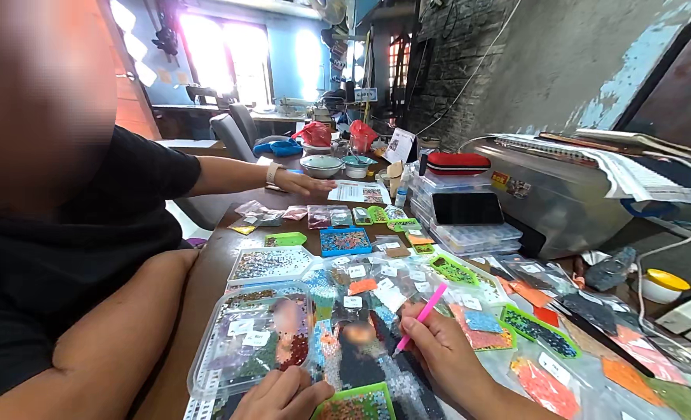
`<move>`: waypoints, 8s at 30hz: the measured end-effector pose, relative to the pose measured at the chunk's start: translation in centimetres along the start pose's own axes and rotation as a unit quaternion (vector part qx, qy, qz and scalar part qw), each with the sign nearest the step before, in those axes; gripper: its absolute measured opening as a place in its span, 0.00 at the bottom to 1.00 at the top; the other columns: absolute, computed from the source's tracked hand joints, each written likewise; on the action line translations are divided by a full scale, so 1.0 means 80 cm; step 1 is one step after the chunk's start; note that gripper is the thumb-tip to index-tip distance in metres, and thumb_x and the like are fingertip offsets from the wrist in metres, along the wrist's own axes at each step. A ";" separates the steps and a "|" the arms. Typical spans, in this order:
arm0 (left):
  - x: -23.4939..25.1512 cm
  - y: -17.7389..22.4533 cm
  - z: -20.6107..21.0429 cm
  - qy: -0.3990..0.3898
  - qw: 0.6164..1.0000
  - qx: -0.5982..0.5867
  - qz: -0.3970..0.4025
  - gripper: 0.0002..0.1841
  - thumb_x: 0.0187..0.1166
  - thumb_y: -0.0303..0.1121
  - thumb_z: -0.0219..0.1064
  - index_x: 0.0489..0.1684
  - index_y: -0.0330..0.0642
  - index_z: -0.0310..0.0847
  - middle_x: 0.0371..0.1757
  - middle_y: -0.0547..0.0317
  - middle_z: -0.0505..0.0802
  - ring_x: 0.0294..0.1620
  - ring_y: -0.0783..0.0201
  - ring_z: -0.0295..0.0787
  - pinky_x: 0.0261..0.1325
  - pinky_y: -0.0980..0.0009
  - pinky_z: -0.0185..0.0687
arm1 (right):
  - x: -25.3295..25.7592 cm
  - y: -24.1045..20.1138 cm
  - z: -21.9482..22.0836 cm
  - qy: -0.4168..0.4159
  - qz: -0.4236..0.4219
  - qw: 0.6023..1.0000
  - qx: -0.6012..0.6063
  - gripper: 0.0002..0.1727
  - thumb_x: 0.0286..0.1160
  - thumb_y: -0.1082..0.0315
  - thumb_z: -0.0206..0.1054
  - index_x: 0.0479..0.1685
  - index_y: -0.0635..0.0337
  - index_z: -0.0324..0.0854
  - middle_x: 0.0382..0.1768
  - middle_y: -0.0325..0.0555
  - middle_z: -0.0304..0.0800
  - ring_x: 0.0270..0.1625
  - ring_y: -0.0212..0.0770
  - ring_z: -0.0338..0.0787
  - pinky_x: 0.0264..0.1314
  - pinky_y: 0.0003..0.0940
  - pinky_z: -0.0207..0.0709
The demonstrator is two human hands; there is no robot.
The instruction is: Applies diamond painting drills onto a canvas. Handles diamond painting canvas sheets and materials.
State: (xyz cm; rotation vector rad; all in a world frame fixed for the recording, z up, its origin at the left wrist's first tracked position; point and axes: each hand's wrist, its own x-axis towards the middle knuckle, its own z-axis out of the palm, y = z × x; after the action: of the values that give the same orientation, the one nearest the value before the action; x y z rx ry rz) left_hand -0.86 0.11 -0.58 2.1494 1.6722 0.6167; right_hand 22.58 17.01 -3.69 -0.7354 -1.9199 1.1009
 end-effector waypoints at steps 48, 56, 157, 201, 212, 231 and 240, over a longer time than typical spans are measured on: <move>0.001 -0.001 0.001 0.008 1.000 -0.004 0.002 0.26 0.73 0.44 0.77 0.67 0.38 0.86 0.53 0.34 0.89 0.53 0.35 0.85 0.57 0.42 0.80 | 0.004 0.001 0.000 -0.021 -0.128 0.983 -0.131 0.17 0.88 0.59 0.52 0.34 0.57 0.81 0.21 0.34 0.76 0.24 0.21 0.74 0.27 0.18 0.67; -0.001 -0.001 0.003 0.008 1.000 -0.004 0.002 0.26 0.73 0.44 0.76 0.67 0.39 0.87 0.53 0.35 0.89 0.53 0.37 0.85 0.57 0.43 0.80 | 0.003 -0.002 0.002 -0.005 -0.095 0.990 -0.101 0.19 0.89 0.52 0.58 0.35 0.56 0.81 0.21 0.30 0.79 0.23 0.18 0.77 0.27 0.14 0.70; 0.001 0.003 0.014 0.054 0.998 0.017 0.008 0.26 0.73 0.46 0.75 0.64 0.37 0.87 0.56 0.34 0.89 0.55 0.35 0.87 0.56 0.38 0.81 | -0.022 -0.016 0.030 -0.126 -0.234 0.964 -0.018 0.21 0.93 0.56 0.54 0.36 0.64 0.78 0.23 0.43 0.78 0.27 0.23 0.78 0.32 0.14 0.70; 0.001 0.001 0.000 0.005 1.000 0.021 0.005 0.27 0.74 0.44 0.76 0.65 0.33 0.86 0.56 0.32 0.90 0.56 0.34 0.87 0.60 0.42 0.81 | 0.003 -0.003 0.002 -0.021 -0.044 0.999 -0.012 0.17 0.92 0.56 0.50 0.39 0.56 0.78 0.25 0.27 0.79 0.26 0.17 0.78 0.32 0.15 0.74; 0.000 0.000 0.001 0.006 1.000 0.010 0.006 0.27 0.74 0.43 0.75 0.66 0.33 0.85 0.56 0.31 0.89 0.56 0.32 0.86 0.60 0.40 0.80 | 0.005 0.000 0.009 -0.039 -0.095 0.994 -0.041 0.20 0.92 0.53 0.53 0.40 0.59 0.79 0.24 0.30 0.79 0.26 0.17 0.78 0.32 0.15 0.74; 0.001 0.001 0.000 0.002 1.000 0.006 0.000 0.26 0.73 0.42 0.76 0.66 0.33 0.86 0.56 0.31 0.89 0.57 0.32 0.86 0.61 0.39 0.80 | 0.006 0.003 0.010 -0.044 -0.128 0.990 -0.046 0.21 0.92 0.52 0.54 0.38 0.60 0.80 0.24 0.32 0.79 0.26 0.18 0.78 0.31 0.15 0.73; 0.002 0.001 -0.002 -0.007 1.000 0.018 0.000 0.27 0.74 0.43 0.75 0.66 0.32 0.85 0.57 0.30 0.89 0.56 0.31 0.86 0.61 0.40 0.79 | 0.006 0.001 0.011 -0.055 -0.132 0.988 -0.055 0.22 0.92 0.53 0.54 0.38 0.62 0.80 0.22 0.35 0.79 0.25 0.21 0.78 0.31 0.17 0.73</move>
State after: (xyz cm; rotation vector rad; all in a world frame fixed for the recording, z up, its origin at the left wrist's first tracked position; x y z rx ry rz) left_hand -0.83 0.20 -0.39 2.1729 1.6886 0.5738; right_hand 21.61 17.09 -3.86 -0.4686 -2.1160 0.8922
